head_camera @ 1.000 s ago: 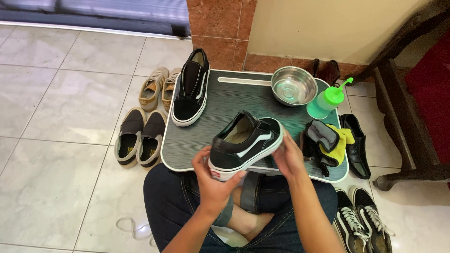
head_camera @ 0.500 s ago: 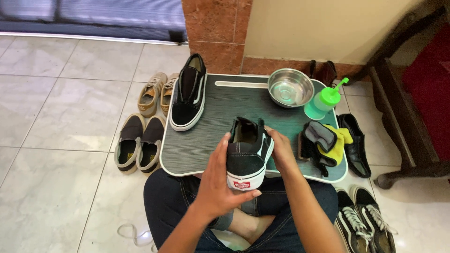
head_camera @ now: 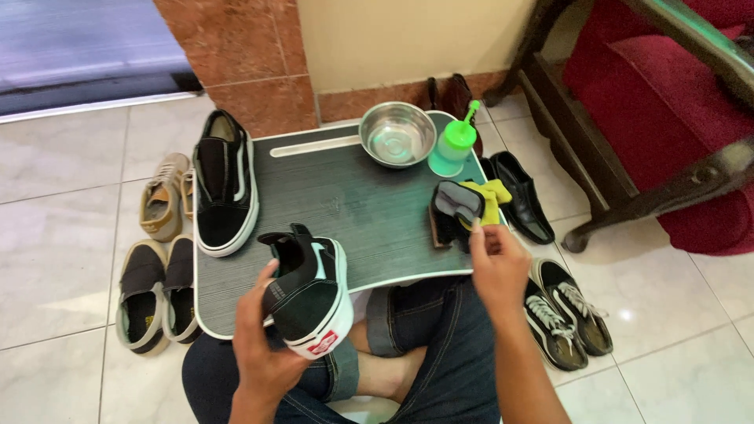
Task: The person cleans a black slip-on shoe using a brush and cloths. They scrub the upper and sole with a brush, wipe the shoe with a yellow cloth, and then use a gray cloth to wipe the shoe again.
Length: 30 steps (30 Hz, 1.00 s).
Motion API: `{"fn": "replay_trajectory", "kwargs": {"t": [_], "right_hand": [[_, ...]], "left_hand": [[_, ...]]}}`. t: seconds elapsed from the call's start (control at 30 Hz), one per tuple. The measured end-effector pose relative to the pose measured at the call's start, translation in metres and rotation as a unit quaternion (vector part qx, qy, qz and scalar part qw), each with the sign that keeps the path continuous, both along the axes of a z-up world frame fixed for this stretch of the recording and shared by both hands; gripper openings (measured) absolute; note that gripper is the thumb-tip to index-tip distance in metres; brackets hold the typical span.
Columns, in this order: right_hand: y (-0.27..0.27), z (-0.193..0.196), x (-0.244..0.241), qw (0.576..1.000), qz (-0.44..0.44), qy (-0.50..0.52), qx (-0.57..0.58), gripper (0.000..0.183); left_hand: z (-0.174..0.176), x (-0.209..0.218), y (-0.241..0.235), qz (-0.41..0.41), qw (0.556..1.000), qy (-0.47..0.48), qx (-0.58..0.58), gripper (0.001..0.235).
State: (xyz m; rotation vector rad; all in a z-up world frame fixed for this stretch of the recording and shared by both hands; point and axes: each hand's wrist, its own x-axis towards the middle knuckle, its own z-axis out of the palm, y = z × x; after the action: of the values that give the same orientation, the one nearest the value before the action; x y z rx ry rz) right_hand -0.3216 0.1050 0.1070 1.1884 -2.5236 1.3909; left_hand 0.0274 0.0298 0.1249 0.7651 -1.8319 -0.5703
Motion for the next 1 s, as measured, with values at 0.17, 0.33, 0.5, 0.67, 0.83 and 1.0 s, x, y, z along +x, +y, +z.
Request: {"fn": "replay_trajectory", "kwargs": {"t": [0.17,0.33,0.5,0.67,0.83,1.0], "right_hand": [[0.037,-0.086,-0.077,0.995,-0.064,0.01,0.073,0.018],[0.026,-0.109,-0.109,0.984,-0.006,-0.022,0.175,0.038],[0.012,-0.104,-0.09,0.989,0.002,-0.042,0.145,0.028],[-0.001,-0.094,-0.086,0.992,-0.034,-0.103,0.057,0.039],[-0.025,-0.025,-0.06,0.978,0.003,-0.104,0.183,0.099],[-0.041,-0.06,-0.093,0.996,0.071,0.041,-0.019,0.024]], "left_hand": [[-0.003,-0.003,-0.002,-0.043,0.997,0.019,-0.054,0.088],[-0.013,0.0,0.001,-0.054,0.996,0.016,-0.074,0.099],[-0.013,0.003,0.008,-0.017,0.999,0.01,-0.037,0.096],[-0.011,0.008,0.01,-0.012,0.999,-0.012,-0.034,0.094],[-0.011,0.007,0.008,-0.014,0.999,-0.001,-0.032,0.094],[-0.015,0.008,0.009,-0.033,0.998,-0.003,-0.048,0.097]]}}
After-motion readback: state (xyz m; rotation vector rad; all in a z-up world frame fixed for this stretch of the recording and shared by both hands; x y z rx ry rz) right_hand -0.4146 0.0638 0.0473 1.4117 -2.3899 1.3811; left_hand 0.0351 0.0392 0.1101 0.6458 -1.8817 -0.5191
